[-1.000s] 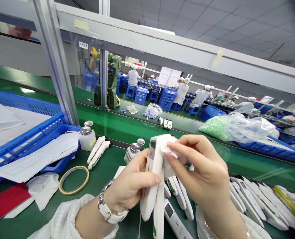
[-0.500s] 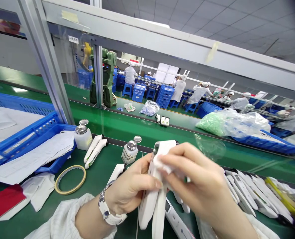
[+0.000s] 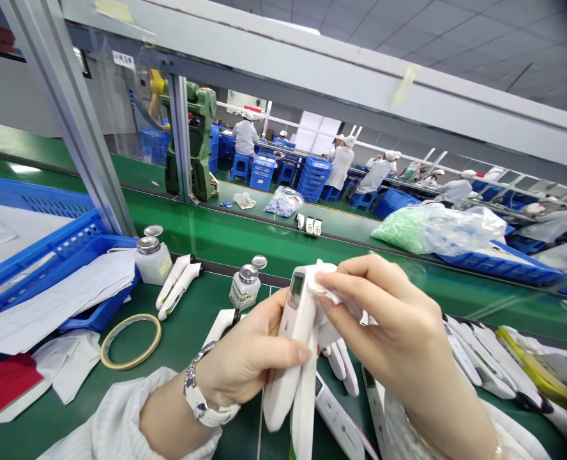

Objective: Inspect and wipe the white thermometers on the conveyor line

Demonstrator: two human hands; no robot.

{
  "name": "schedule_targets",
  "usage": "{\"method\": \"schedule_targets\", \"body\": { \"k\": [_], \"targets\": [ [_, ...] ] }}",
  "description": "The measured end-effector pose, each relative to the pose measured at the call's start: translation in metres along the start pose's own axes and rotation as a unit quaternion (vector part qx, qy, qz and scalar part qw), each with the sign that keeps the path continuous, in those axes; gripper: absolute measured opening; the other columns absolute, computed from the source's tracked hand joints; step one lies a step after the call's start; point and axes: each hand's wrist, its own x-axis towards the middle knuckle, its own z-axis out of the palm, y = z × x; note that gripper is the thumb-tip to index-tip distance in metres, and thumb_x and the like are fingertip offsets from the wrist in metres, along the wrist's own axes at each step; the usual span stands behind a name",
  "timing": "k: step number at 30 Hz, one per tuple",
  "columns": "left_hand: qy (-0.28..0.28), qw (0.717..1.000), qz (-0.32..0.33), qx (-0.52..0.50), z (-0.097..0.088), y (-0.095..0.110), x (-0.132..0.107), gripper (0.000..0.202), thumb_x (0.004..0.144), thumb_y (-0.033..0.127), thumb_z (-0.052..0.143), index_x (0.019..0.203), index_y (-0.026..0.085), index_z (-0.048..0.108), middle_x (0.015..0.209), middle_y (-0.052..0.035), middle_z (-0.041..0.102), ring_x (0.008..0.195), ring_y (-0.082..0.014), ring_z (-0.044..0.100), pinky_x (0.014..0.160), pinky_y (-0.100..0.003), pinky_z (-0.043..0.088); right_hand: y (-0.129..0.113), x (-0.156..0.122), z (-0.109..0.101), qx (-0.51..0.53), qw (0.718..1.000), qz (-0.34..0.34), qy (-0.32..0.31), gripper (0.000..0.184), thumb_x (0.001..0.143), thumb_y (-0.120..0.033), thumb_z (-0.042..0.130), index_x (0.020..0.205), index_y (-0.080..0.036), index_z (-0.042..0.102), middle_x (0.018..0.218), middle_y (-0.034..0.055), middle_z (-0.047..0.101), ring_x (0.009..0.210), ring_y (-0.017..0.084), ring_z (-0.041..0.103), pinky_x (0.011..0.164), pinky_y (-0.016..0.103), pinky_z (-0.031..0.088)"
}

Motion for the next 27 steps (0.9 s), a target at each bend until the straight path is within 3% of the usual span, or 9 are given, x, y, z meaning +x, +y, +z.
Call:
{"method": "schedule_targets", "body": {
  "k": [4,8,13,15,17,22,24,27],
  "targets": [
    [-0.012,1.000,0.009,-0.011,0.000,-0.001,0.000,0.044,0.063,0.014,0.071,0.103,0.018,0.053,0.081,-0.0007,0.051,0.070,-0.0100,0.048,0.062,-0.019,0.038,0.001,0.000,-0.004,0.060,0.990,-0.047,-0.123,0.019,0.086,-0.011,0.054,0.101,-0.022,0.058,0.090,0.0025,0.055,0.077,0.014,0.054,0.064,0.027,0.045],
    [-0.003,1.000,-0.005,0.012,-0.001,-0.001,0.001,0.043,0.064,0.018,0.072,0.102,0.019,0.054,0.082,-0.0015,0.054,0.069,-0.0115,0.049,0.059,-0.020,0.040,0.004,0.001,-0.006,-0.005,1.000,-0.012,-0.026,0.020,0.085,-0.013,0.056,0.102,-0.021,0.060,0.090,0.0045,0.056,0.077,0.017,0.056,0.064,0.030,0.046],
    [-0.007,0.999,0.013,0.038,-0.001,-0.002,0.002,0.042,0.065,0.011,0.070,0.103,0.020,0.056,0.084,-0.0008,0.054,0.072,-0.0119,0.050,0.063,-0.020,0.040,-0.001,-0.001,-0.007,0.008,0.990,-0.056,-0.131,0.017,0.088,-0.014,0.052,0.101,-0.021,0.058,0.088,0.0043,0.056,0.075,0.016,0.054,0.062,0.030,0.044],
    [-0.007,0.999,0.019,0.037,0.000,-0.002,0.002,0.043,0.065,0.011,0.069,0.105,0.020,0.056,0.082,-0.0005,0.055,0.075,-0.0130,0.052,0.065,-0.021,0.041,0.000,-0.001,-0.007,-0.010,0.995,-0.038,-0.095,0.016,0.087,-0.014,0.054,0.100,-0.020,0.059,0.089,0.0045,0.057,0.075,0.017,0.055,0.063,0.031,0.044],
    [-0.011,1.000,0.005,0.025,0.000,-0.003,0.001,0.046,0.064,0.014,0.071,0.107,0.020,0.055,0.085,-0.0020,0.057,0.078,-0.0141,0.053,0.066,-0.022,0.043,0.005,0.000,-0.007,-0.013,1.000,0.010,-0.018,0.016,0.084,-0.013,0.057,0.098,-0.020,0.060,0.089,0.0040,0.058,0.075,0.016,0.056,0.063,0.029,0.045],
    [-0.024,1.000,-0.004,0.007,0.000,-0.002,-0.006,0.056,0.060,0.019,0.074,0.113,0.021,0.055,0.112,-0.0066,0.054,0.093,-0.0184,0.054,0.080,-0.028,0.043,0.013,0.000,-0.016,0.010,0.985,0.098,0.141,0.014,0.079,-0.011,0.064,0.088,-0.021,0.065,0.082,0.0020,0.060,0.066,0.013,0.055,0.054,0.027,0.043],
    [-0.018,1.000,-0.005,0.009,0.001,-0.001,-0.008,0.057,0.059,0.020,0.075,0.113,0.021,0.056,0.111,-0.0063,0.055,0.092,-0.0192,0.055,0.079,-0.028,0.043,0.009,-0.002,-0.020,0.010,0.980,0.098,0.173,0.017,0.077,-0.010,0.066,0.089,-0.022,0.065,0.081,0.0021,0.059,0.066,0.014,0.054,0.054,0.028,0.043],
    [-0.016,1.000,-0.003,0.020,0.002,-0.001,-0.008,0.055,0.060,0.020,0.074,0.112,0.020,0.055,0.099,-0.0054,0.057,0.085,-0.0172,0.056,0.072,-0.024,0.043,-0.002,-0.006,-0.020,0.010,0.985,0.063,0.159,0.025,0.077,-0.006,0.065,0.095,-0.023,0.064,0.083,0.0027,0.058,0.068,0.014,0.055,0.053,0.028,0.044]
  ]
}}
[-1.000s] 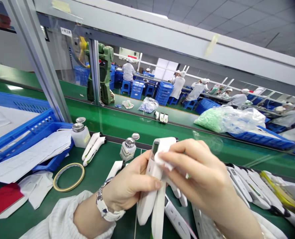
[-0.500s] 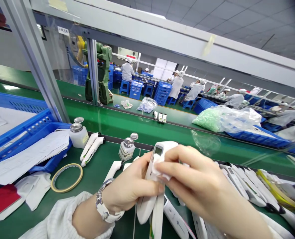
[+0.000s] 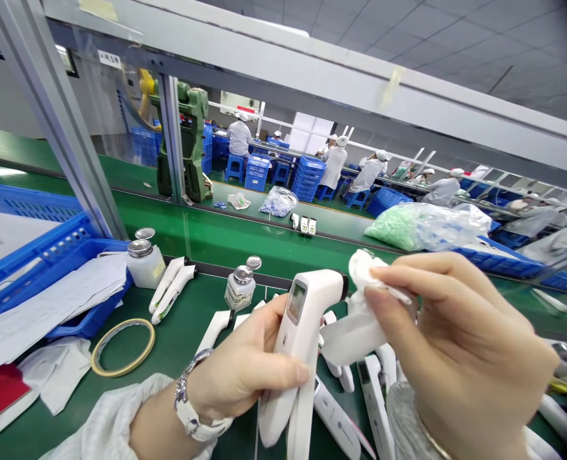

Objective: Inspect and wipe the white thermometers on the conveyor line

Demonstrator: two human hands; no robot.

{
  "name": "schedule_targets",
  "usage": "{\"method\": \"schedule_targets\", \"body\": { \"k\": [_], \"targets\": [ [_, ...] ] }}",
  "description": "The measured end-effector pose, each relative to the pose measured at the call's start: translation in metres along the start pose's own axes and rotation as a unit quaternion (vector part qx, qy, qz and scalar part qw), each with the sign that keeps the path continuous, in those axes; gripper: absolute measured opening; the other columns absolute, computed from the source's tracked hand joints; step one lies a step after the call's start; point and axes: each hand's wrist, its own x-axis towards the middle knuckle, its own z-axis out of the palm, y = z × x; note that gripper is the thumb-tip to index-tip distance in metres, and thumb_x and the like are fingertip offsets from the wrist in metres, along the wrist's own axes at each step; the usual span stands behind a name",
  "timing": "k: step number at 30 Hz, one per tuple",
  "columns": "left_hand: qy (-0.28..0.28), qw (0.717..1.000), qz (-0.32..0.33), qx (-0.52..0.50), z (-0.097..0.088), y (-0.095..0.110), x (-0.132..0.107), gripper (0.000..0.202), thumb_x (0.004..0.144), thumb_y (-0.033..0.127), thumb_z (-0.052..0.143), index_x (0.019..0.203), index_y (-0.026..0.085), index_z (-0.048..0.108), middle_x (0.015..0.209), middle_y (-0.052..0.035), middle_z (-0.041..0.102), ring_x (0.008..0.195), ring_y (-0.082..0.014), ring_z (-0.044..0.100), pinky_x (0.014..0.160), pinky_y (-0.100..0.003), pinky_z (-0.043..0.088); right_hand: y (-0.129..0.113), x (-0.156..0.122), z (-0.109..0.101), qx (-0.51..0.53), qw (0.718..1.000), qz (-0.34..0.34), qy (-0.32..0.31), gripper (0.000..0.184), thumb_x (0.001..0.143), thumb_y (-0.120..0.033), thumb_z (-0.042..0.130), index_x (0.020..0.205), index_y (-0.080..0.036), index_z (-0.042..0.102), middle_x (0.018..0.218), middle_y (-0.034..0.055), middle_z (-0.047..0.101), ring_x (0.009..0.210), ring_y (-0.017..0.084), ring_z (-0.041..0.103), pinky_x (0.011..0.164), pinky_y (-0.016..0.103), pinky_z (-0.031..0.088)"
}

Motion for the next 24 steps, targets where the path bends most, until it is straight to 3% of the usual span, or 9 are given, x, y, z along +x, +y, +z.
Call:
{"method": "schedule_targets", "body": {
  "k": [5,10,13,16,20,24],
  "targets": [
    [-0.016,0.997,0.050,0.064,0.001,-0.004,0.002,0.052,0.069,0.013,0.068,0.117,0.025,0.051,0.096,-0.0024,0.058,0.087,-0.0157,0.055,0.077,-0.025,0.044,-0.006,-0.006,0.009,0.008,0.995,-0.050,-0.083,0.025,0.078,-0.005,0.062,0.100,-0.017,0.063,0.086,0.0037,0.055,0.074,0.012,0.055,0.057,0.024,0.046],
    [0.003,0.994,0.067,0.086,-0.001,-0.005,-0.001,0.053,0.070,0.016,0.069,0.119,0.027,0.052,0.100,-0.0026,0.058,0.092,-0.0161,0.054,0.080,-0.024,0.044,0.008,0.000,0.010,-0.043,0.999,0.023,-0.013,0.016,0.080,-0.009,0.063,0.091,-0.019,0.066,0.081,0.0022,0.059,0.066,0.012,0.054,0.055,0.025,0.045],
    [0.004,0.998,0.041,0.056,0.000,-0.004,-0.003,0.059,0.064,0.021,0.074,0.120,0.025,0.053,0.108,-0.0046,0.057,0.093,-0.0170,0.053,0.078,-0.024,0.043,0.008,0.001,0.003,-0.037,0.998,0.050,0.028,0.017,0.078,-0.009,0.065,0.090,-0.022,0.067,0.079,0.0015,0.059,0.064,0.012,0.053,0.054,0.027,0.044],
    [0.002,1.000,0.009,0.008,0.003,-0.003,-0.003,0.063,0.060,0.023,0.076,0.119,0.022,0.052,0.106,-0.0063,0.057,0.089,-0.0173,0.054,0.075,-0.025,0.042,0.000,-0.004,-0.002,-0.015,0.999,0.017,0.024,0.027,0.077,-0.006,0.065,0.097,-0.023,0.066,0.084,0.0022,0.057,0.069,0.014,0.055,0.055,0.027,0.044],
    [-0.029,0.999,-0.006,-0.020,0.006,-0.002,-0.002,0.062,0.063,0.022,0.072,0.120,0.019,0.049,0.096,-0.0057,0.057,0.080,-0.0144,0.053,0.074,-0.025,0.042,-0.004,-0.012,0.005,0.000,0.995,-0.066,-0.077,0.030,0.078,-0.003,0.061,0.104,-0.020,0.064,0.090,0.0044,0.056,0.079,0.016,0.057,0.060,0.026,0.047],
    [-0.007,1.000,-0.011,-0.010,0.004,-0.004,-0.001,0.064,0.061,0.021,0.073,0.119,0.018,0.048,0.094,-0.0058,0.056,0.079,-0.0149,0.053,0.069,-0.025,0.042,0.007,-0.009,0.012,-0.012,0.998,-0.055,-0.021,0.025,0.076,-0.002,0.064,0.097,-0.017,0.065,0.089,0.0046,0.058,0.078,0.014,0.057,0.064,0.025,0.049]
  ]
}}
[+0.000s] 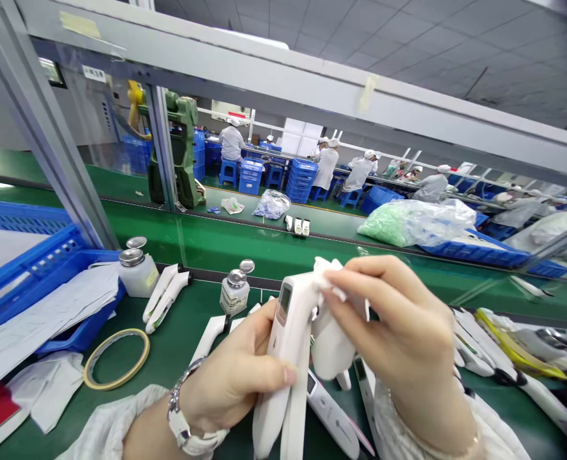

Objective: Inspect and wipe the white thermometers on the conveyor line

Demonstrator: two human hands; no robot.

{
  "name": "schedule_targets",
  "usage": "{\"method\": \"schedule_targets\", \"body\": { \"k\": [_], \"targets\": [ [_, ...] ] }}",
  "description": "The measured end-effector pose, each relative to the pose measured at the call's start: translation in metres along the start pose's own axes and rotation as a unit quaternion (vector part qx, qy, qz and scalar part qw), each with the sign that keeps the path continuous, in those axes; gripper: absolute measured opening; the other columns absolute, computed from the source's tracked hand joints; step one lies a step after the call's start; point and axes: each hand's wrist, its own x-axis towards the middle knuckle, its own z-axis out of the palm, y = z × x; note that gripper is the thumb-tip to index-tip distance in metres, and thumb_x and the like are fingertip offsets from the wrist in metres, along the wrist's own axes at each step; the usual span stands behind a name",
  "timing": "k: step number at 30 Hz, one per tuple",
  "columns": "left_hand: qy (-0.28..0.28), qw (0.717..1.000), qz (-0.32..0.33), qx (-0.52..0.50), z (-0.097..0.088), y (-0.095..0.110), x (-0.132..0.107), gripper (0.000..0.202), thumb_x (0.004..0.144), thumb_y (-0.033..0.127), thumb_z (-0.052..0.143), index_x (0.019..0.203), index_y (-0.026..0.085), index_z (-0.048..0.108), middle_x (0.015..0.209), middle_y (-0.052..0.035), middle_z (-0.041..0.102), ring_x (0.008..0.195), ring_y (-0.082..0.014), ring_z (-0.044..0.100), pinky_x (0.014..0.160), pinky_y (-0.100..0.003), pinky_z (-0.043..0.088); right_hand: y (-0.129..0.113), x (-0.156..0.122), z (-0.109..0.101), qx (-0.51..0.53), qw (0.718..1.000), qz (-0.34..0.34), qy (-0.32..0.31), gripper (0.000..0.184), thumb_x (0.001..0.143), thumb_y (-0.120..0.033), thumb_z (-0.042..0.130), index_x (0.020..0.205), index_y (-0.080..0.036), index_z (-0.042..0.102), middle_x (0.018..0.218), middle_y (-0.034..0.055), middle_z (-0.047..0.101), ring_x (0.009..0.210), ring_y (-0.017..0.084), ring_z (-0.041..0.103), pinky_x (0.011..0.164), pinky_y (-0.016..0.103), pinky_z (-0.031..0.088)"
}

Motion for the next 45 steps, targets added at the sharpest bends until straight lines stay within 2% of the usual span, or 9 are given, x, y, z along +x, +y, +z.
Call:
{"method": "schedule_targets", "body": {
  "k": [3,7,10,15,27,31,36,41,45],
  "targets": [
    [0.000,1.000,-0.004,-0.009,-0.001,-0.003,0.000,0.061,0.060,0.021,0.074,0.116,0.018,0.050,0.097,-0.0063,0.055,0.080,-0.0158,0.053,0.067,-0.025,0.042,0.004,0.002,-0.005,0.040,0.998,0.033,0.021,0.027,0.073,0.001,0.066,0.094,-0.016,0.064,0.088,0.0034,0.059,0.076,0.011,0.057,0.064,0.021,0.049],
    [-0.018,0.999,0.002,-0.032,0.002,-0.003,0.000,0.050,0.064,0.016,0.072,0.109,0.017,0.052,0.089,-0.0036,0.055,0.076,-0.0118,0.051,0.069,-0.023,0.041,-0.005,-0.002,-0.013,0.155,0.981,-0.009,-0.113,0.026,0.077,0.000,0.062,0.099,-0.015,0.062,0.090,0.0026,0.056,0.078,0.009,0.056,0.065,0.018,0.049],
    [-0.032,0.999,0.014,-0.041,0.003,-0.002,0.001,0.045,0.067,0.012,0.070,0.108,0.018,0.052,0.089,-0.0032,0.057,0.079,-0.0114,0.054,0.074,-0.023,0.041,-0.009,-0.004,-0.009,0.162,0.969,-0.061,-0.177,0.026,0.081,-0.002,0.058,0.104,-0.013,0.062,0.093,0.0044,0.056,0.085,0.012,0.055,0.073,0.022,0.049],
    [-0.027,0.998,0.005,-0.049,0.002,-0.003,0.003,0.054,0.067,0.011,0.069,0.117,0.021,0.049,0.094,-0.0045,0.059,0.083,-0.0149,0.058,0.071,-0.023,0.044,-0.006,-0.007,-0.001,0.094,0.987,-0.038,-0.123,0.030,0.081,0.000,0.057,0.108,-0.012,0.061,0.097,0.0059,0.055,0.085,0.012,0.054,0.073,0.023,0.048],
    [-0.028,0.997,0.011,-0.071,0.002,-0.003,0.004,0.049,0.066,0.011,0.069,0.111,0.018,0.052,0.089,-0.0036,0.059,0.075,-0.0111,0.057,0.069,-0.021,0.046,-0.004,-0.010,-0.004,0.141,0.975,-0.052,-0.166,0.026,0.083,-0.003,0.057,0.106,-0.014,0.061,0.094,0.0049,0.057,0.082,0.011,0.056,0.070,0.020,0.048],
    [-0.024,0.997,0.009,-0.070,0.001,-0.004,0.003,0.051,0.066,0.012,0.069,0.113,0.019,0.050,0.090,-0.0041,0.059,0.080,-0.0136,0.058,0.072,-0.024,0.047,-0.006,-0.009,-0.005,0.102,0.987,-0.043,-0.119,0.027,0.081,-0.001,0.059,0.106,-0.011,0.061,0.096,0.0059,0.057,0.082,0.011,0.056,0.071,0.020,0.047],
    [-0.027,0.997,0.006,-0.070,0.002,-0.004,0.004,0.048,0.064,0.010,0.070,0.108,0.018,0.052,0.087,-0.0033,0.060,0.080,-0.0120,0.059,0.073,-0.021,0.046,-0.005,-0.008,-0.007,0.114,0.976,-0.064,-0.175,0.023,0.083,-0.004,0.057,0.104,-0.014,0.061,0.092,0.0049,0.058,0.080,0.012,0.056,0.068,0.022,0.048],
    [-0.035,0.997,0.015,-0.069,0.002,-0.005,0.005,0.061,0.065,0.012,0.069,0.122,0.019,0.047,0.090,-0.0049,0.061,0.078,-0.0150,0.061,0.068,-0.024,0.047,-0.006,-0.010,-0.008,0.045,0.996,-0.022,-0.069,0.027,0.079,0.000,0.060,0.103,-0.012,0.063,0.093,0.0043,0.058,0.082,0.010,0.056,0.071,0.019,0.047],
    [-0.054,0.996,0.020,-0.064,0.001,-0.008,0.004,0.060,0.067,0.013,0.068,0.122,0.021,0.047,0.095,-0.0055,0.061,0.083,-0.0163,0.060,0.073,-0.025,0.046,-0.010,-0.011,-0.006,0.076,0.989,-0.046,-0.123,0.025,0.081,-0.002,0.058,0.104,-0.013,0.062,0.092,0.0043,0.058,0.079,0.011,0.056,0.069,0.020,0.048]
  ]
}}
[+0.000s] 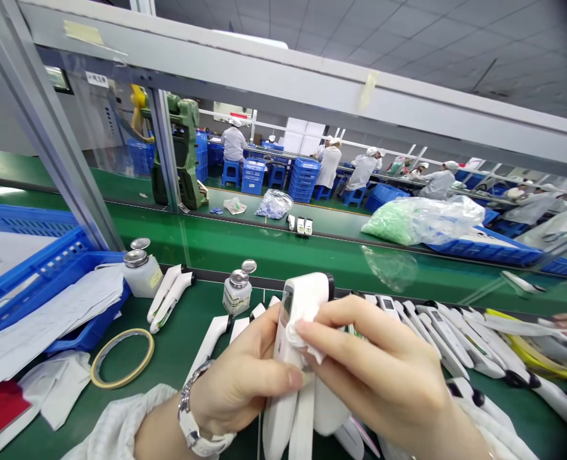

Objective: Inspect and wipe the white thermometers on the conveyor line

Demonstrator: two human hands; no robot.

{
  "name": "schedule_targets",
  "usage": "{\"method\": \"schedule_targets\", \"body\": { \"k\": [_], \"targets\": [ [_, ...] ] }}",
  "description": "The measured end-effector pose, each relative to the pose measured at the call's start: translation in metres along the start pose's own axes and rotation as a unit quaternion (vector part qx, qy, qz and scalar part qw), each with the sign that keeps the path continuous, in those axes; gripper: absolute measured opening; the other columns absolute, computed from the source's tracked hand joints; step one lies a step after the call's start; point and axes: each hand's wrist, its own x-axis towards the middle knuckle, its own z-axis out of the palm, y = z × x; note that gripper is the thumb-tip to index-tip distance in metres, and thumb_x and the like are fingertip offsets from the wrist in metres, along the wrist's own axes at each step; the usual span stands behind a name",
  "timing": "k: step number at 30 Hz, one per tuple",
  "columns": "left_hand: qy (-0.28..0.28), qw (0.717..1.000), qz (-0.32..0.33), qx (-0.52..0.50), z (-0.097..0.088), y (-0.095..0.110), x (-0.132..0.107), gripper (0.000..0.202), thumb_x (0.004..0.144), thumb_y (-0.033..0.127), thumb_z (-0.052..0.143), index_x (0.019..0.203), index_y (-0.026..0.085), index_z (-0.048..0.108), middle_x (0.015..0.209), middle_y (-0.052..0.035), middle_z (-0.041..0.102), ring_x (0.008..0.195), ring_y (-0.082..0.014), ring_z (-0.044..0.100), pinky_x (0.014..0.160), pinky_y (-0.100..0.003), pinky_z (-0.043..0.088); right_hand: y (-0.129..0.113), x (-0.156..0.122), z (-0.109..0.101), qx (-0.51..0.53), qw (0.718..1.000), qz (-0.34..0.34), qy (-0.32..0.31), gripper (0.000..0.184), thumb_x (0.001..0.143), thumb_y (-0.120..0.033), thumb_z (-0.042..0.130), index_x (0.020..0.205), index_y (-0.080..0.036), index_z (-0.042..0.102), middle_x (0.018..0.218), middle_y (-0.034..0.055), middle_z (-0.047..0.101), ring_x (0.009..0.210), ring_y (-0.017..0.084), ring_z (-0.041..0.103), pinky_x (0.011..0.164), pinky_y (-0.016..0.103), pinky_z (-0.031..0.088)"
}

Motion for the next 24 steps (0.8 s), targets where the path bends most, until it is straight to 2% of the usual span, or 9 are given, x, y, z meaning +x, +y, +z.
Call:
{"method": "schedule_targets", "body": {
  "k": [2,6,7,10,12,15,18,21,24],
  "targets": [
    [0.009,1.000,0.009,0.016,0.000,-0.002,-0.001,0.060,0.067,0.016,0.070,0.121,0.022,0.047,0.099,-0.0056,0.061,0.086,-0.0166,0.059,0.075,-0.026,0.045,0.003,0.001,0.000,-0.036,0.998,0.022,0.046,0.027,0.079,-0.002,0.059,0.104,-0.013,0.063,0.092,0.0049,0.059,0.078,0.012,0.057,0.068,0.021,0.049],
    [0.046,0.998,0.016,0.034,0.002,-0.005,-0.003,0.058,0.062,0.019,0.074,0.115,0.020,0.052,0.107,-0.0066,0.057,0.093,-0.0176,0.055,0.079,-0.026,0.043,0.006,0.000,-0.005,-0.106,0.976,0.084,0.171,0.033,0.074,0.000,0.064,0.101,-0.020,0.065,0.089,0.0038,0.060,0.075,0.014,0.058,0.065,0.024,0.050],
    [0.047,0.998,0.011,0.031,0.002,-0.006,-0.003,0.057,0.062,0.019,0.074,0.114,0.020,0.052,0.107,-0.0063,0.057,0.093,-0.0177,0.055,0.078,-0.025,0.043,0.004,-0.001,-0.006,-0.099,0.976,0.089,0.170,0.033,0.074,0.000,0.064,0.100,-0.021,0.065,0.088,0.0035,0.060,0.074,0.014,0.058,0.064,0.024,0.050],
    [0.032,0.999,-0.004,0.013,0.004,-0.007,-0.001,0.053,0.065,0.018,0.071,0.114,0.022,0.053,0.100,-0.0046,0.059,0.089,-0.0173,0.056,0.076,-0.026,0.043,-0.005,-0.004,-0.003,-0.043,0.994,0.051,0.091,0.030,0.077,-0.001,0.062,0.101,-0.018,0.064,0.088,0.0035,0.060,0.074,0.013,0.058,0.064,0.023,0.051],
    [0.027,1.000,-0.003,0.012,0.004,-0.007,0.000,0.054,0.065,0.017,0.070,0.115,0.023,0.052,0.095,-0.0036,0.059,0.086,-0.0163,0.057,0.074,-0.025,0.043,-0.006,-0.004,0.002,-0.026,0.997,0.028,0.065,0.028,0.078,-0.002,0.060,0.103,-0.015,0.064,0.089,0.0046,0.060,0.076,0.013,0.058,0.065,0.023,0.050],
    [0.045,0.998,-0.004,0.032,0.002,-0.007,0.001,0.054,0.062,0.019,0.073,0.113,0.022,0.054,0.091,-0.0029,0.059,0.084,-0.0157,0.057,0.072,-0.023,0.043,0.005,-0.002,0.006,-0.079,0.987,0.063,0.126,0.028,0.077,-0.003,0.061,0.101,-0.016,0.065,0.087,0.0041,0.060,0.072,0.012,0.057,0.061,0.024,0.049],
    [0.059,0.997,-0.019,0.036,-0.002,-0.007,0.001,0.055,0.059,0.019,0.075,0.111,0.020,0.056,0.100,-0.0049,0.058,0.095,-0.0195,0.056,0.083,-0.029,0.044,0.023,-0.002,0.002,-0.114,0.970,0.122,0.176,0.024,0.076,-0.004,0.064,0.096,-0.018,0.068,0.082,0.0028,0.060,0.065,0.011,0.055,0.056,0.024,0.046],
    [0.044,0.999,-0.022,-0.001,-0.003,-0.008,0.002,0.058,0.059,0.017,0.072,0.115,0.018,0.055,0.116,-0.0093,0.055,0.104,-0.0226,0.052,0.098,-0.039,0.037,0.035,-0.008,-0.004,-0.117,0.962,0.154,0.193,0.021,0.075,-0.006,0.067,0.092,-0.018,0.069,0.077,0.0018,0.060,0.060,0.011,0.053,0.053,0.025,0.044],
    [0.019,0.999,-0.022,-0.044,-0.001,-0.007,0.004,0.059,0.060,0.016,0.065,0.118,0.016,0.053,0.115,-0.0122,0.057,0.106,-0.0240,0.052,0.099,-0.041,0.035,0.038,-0.016,-0.008,-0.122,0.957,0.169,0.201,0.017,0.075,-0.008,0.068,0.089,-0.019,0.069,0.076,0.0015,0.061,0.060,0.011,0.053,0.053,0.026,0.043]
  ]
}}
